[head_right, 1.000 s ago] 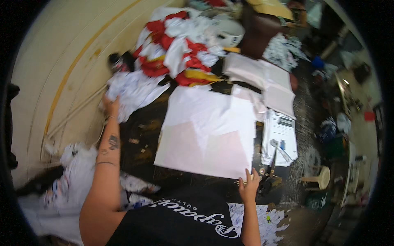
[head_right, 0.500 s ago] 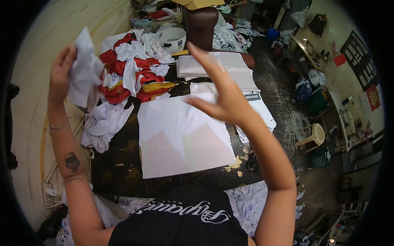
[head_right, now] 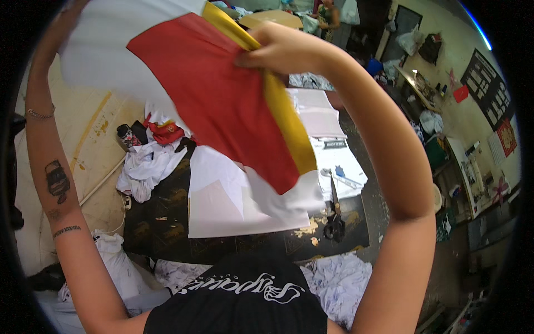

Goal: The person cuts white fabric pieces using shears, then folds and stacks them on a table. The person repeatedly picks up fabric, aligns it, cuts it, and places the cut pieces into a growing stack.

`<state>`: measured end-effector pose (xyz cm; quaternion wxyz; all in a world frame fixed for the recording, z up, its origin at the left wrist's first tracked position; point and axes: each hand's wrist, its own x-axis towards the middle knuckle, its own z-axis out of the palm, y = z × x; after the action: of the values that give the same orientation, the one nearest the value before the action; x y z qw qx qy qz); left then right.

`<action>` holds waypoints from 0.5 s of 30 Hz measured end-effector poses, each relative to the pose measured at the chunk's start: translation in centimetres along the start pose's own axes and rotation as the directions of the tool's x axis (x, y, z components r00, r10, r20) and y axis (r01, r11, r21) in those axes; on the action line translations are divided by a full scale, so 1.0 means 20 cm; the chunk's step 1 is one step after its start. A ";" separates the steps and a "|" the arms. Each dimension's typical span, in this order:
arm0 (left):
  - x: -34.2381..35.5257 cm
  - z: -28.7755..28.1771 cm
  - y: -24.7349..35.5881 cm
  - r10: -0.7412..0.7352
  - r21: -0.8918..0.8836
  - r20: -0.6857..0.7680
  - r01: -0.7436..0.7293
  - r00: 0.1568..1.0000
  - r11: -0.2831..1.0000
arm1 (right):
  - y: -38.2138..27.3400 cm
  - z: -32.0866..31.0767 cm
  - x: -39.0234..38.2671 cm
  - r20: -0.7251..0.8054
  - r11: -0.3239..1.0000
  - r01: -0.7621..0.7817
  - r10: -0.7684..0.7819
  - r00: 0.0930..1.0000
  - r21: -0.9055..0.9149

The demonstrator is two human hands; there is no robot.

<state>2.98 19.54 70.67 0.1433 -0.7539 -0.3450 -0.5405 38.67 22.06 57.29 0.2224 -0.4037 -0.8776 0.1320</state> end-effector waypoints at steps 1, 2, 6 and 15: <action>0.01 -0.03 0.00 0.022 0.067 -0.015 -0.021 1.000 0.998 | 0.04 -0.01 -0.06 -0.026 0.991 0.083 -0.081 0.996 0.107; 0.01 -0.05 0.00 0.044 0.135 -0.031 -0.039 0.999 0.990 | 0.07 -0.03 -0.10 -0.044 0.990 0.028 -0.022 0.999 0.142; 0.04 -0.11 0.01 -0.070 0.047 -0.018 0.070 0.997 0.996 | 0.18 -0.09 -0.25 -0.099 0.963 0.021 0.006 0.995 0.268; 0.10 -0.14 0.03 -0.021 0.158 -0.108 0.038 0.994 0.987 | 0.36 -0.15 -0.39 -0.134 0.943 0.047 -0.002 0.991 0.328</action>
<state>1.66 18.17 73.68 0.2134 -0.7050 -0.3902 -0.5524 49.44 20.82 54.71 0.3460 -0.3575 -0.8313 0.2477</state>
